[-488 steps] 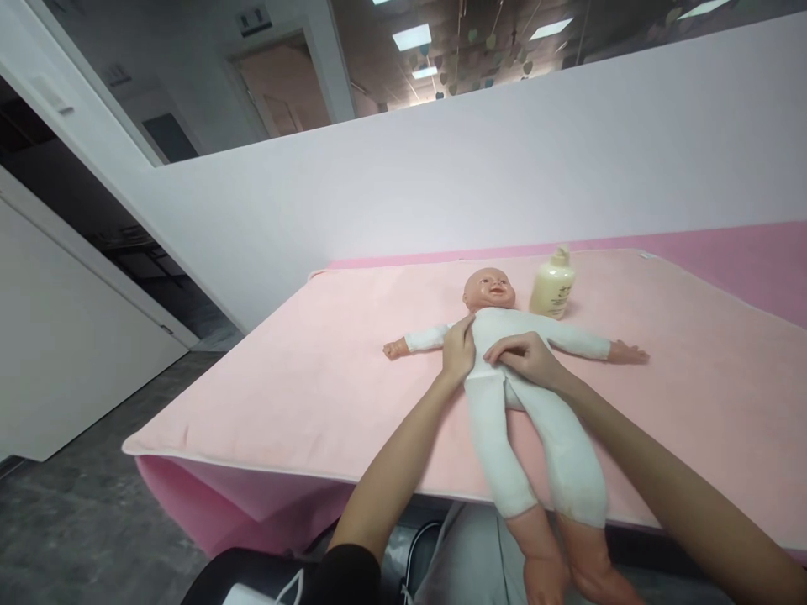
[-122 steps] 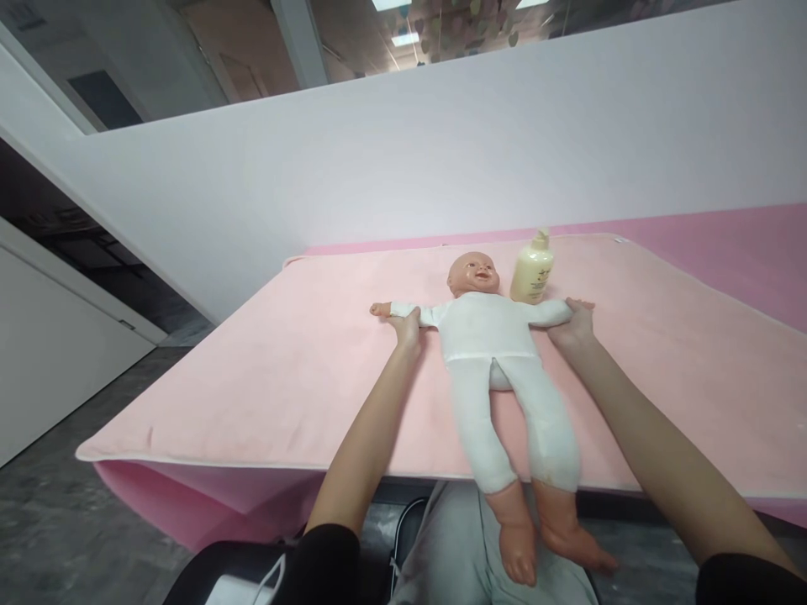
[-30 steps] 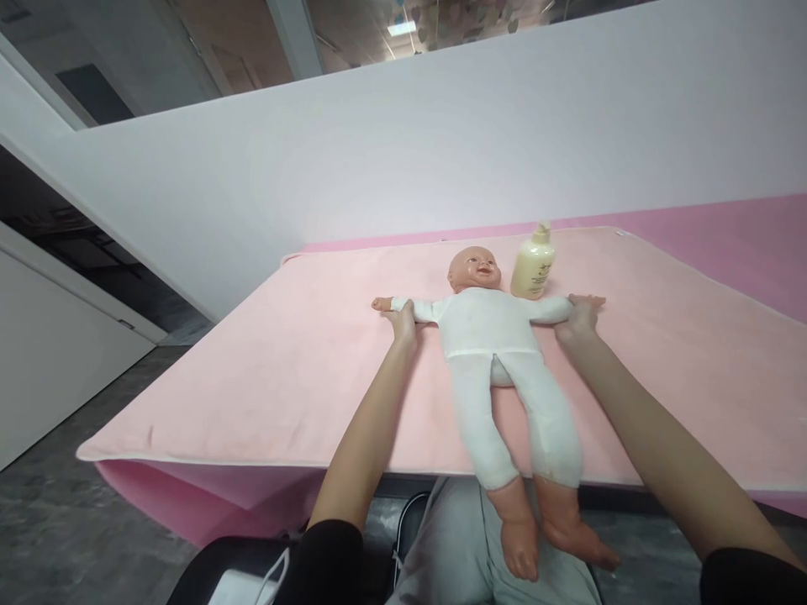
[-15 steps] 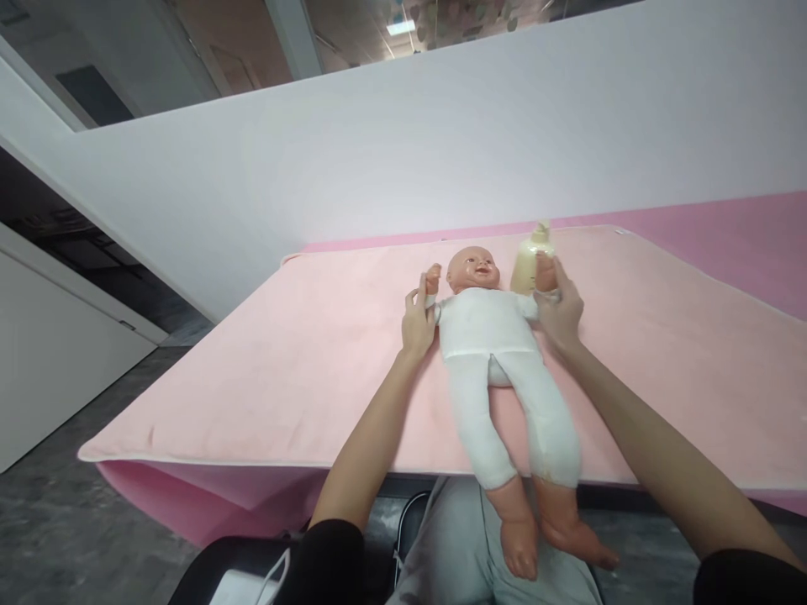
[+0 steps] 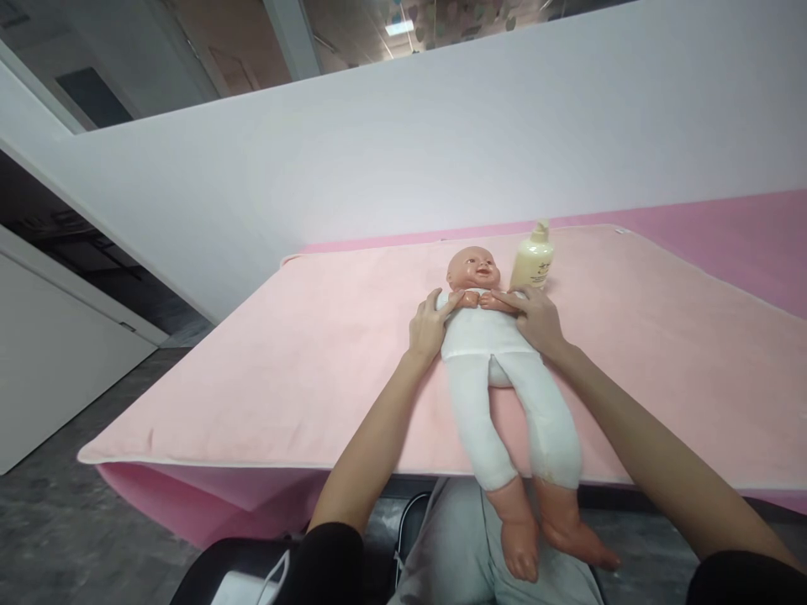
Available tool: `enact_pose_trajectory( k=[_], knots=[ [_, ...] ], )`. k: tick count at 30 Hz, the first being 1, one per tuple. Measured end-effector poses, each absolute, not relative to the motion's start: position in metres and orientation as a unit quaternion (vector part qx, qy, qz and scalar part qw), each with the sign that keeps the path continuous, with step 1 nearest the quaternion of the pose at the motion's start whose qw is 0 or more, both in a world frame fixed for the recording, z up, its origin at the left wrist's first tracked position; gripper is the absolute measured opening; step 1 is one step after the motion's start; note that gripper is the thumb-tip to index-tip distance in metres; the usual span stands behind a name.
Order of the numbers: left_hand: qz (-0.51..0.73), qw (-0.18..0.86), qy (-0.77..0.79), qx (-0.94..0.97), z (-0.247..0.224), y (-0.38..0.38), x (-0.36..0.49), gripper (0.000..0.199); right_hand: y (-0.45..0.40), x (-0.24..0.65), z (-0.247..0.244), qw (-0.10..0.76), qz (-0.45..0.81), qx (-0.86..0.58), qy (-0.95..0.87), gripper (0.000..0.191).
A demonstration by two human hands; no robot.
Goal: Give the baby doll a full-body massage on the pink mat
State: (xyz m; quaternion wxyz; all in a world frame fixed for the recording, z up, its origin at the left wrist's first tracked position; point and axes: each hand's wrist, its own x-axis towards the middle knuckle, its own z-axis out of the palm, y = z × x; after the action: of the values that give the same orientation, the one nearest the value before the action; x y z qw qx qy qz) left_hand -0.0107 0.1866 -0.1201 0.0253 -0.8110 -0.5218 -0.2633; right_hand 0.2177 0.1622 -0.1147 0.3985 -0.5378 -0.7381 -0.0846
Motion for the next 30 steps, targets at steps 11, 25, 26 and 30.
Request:
enact_pose_trajectory(
  k=[11, 25, 26, 30],
  knots=[
    [-0.213, 0.021, -0.517, -0.829, -0.103, 0.173, -0.009, 0.052, 0.161, 0.219, -0.116, 0.39, -0.079, -0.544, -0.739, 0.064],
    [-0.221, 0.025, -0.506, -0.833, -0.107, 0.175, -0.011, 0.054, 0.162, 0.223, -0.117, 0.387, -0.121, -0.514, -0.756, 0.05],
    [-0.22, 0.03, -0.507, -0.833, -0.107, 0.175, -0.011, 0.054, 0.162, 0.222, -0.117, 0.384, -0.124, -0.515, -0.756, 0.05],
    [-0.211, 0.056, -0.5, -0.838, -0.106, 0.174, -0.01, 0.055, 0.16, 0.218, -0.115, 0.383, -0.12, -0.513, -0.759, 0.053]
  ],
)
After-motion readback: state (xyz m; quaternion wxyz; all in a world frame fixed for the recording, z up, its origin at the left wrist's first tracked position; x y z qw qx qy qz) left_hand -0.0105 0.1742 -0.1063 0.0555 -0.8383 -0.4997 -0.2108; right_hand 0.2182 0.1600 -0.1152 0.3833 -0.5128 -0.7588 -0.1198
